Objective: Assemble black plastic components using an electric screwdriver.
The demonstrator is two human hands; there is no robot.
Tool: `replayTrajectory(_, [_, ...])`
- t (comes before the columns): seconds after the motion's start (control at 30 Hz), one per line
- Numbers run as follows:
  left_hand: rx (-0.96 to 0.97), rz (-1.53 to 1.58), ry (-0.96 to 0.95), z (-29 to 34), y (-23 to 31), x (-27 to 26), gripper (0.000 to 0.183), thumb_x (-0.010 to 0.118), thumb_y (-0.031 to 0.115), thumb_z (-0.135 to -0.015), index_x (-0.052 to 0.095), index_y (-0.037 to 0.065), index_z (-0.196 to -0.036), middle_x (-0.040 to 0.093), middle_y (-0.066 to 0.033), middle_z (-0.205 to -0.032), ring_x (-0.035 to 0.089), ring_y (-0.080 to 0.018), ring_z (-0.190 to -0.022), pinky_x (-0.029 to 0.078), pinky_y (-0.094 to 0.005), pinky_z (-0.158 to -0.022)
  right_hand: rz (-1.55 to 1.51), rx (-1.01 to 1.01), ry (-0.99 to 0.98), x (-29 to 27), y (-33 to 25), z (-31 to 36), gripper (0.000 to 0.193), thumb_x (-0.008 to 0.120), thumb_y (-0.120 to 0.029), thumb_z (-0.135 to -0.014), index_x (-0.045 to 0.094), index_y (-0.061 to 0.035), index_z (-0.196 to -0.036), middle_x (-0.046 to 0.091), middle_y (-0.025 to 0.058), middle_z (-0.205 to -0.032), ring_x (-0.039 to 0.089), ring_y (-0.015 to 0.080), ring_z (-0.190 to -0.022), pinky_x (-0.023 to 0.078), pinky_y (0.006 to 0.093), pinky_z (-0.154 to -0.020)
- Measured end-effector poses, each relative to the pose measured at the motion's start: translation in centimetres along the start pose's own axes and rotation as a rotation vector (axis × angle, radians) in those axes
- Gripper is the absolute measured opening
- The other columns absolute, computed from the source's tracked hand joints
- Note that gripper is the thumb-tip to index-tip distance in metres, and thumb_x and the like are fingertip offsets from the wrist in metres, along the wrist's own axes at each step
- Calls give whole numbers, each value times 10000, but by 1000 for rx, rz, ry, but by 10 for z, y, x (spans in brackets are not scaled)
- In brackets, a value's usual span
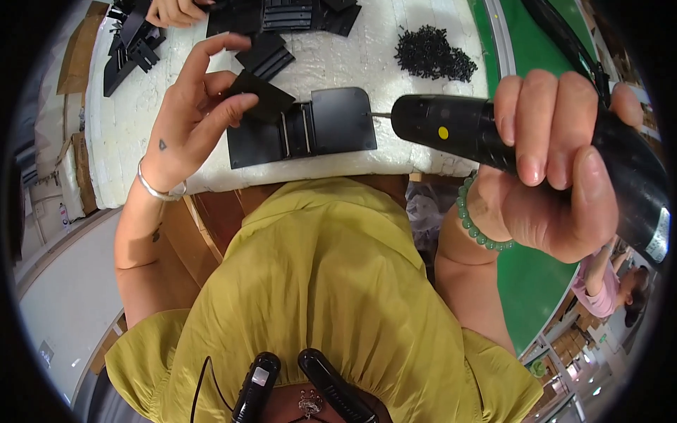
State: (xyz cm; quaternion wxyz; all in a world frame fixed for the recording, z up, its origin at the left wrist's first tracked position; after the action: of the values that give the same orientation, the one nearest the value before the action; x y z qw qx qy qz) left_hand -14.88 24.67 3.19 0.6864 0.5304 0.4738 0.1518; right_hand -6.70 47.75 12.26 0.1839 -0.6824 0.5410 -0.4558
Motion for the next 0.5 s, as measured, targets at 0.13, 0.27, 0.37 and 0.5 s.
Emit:
replayTrajectory(0.13, [132,-37,-140,3,11,19,263,569,-3,-821,567,21,-1083,501,-29,-725,455,-86,-608,411,-205,-573,5,45,10,0,3,2,312,536,-81,-674,496,-74,-983,421,-61,-593,403,54,-510,327,232,-617])
replayTrajectory(0.27, [311,-96,-175,0,22,32,219,596,-24,-779,626,31,-989,487,-62,-683,449,-158,-584,384,-253,-538,121,-47,10,6,1,8,314,538,-83,-675,490,-74,-985,423,-60,-593,404,54,-509,325,232,-620])
replayTrajectory(0.37, [351,-126,-203,-1,18,40,242,611,-20,-766,628,44,-999,492,-76,-688,444,-192,-583,373,-285,-530,202,-95,-21,7,-4,9,315,541,-83,-674,488,-74,-984,423,-59,-593,405,53,-506,325,231,-618])
replayTrajectory(0.5, [381,-150,-170,0,15,44,244,625,-4,-761,629,48,-999,505,-88,-705,455,-219,-588,377,-303,-539,139,-28,-32,1,-4,7,312,543,-80,-671,484,-76,-978,424,-61,-591,406,52,-505,325,230,-617])
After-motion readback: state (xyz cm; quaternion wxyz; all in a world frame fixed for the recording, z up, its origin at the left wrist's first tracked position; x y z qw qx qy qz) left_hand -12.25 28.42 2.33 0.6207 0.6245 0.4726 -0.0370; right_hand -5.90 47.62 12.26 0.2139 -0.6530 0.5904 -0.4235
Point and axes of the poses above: each hand's wrist, its own z-axis away from the middle knuckle, its own x-axis out of the palm, y = z × x, the point moved 8 cm from there along -z, towards the middle knuckle
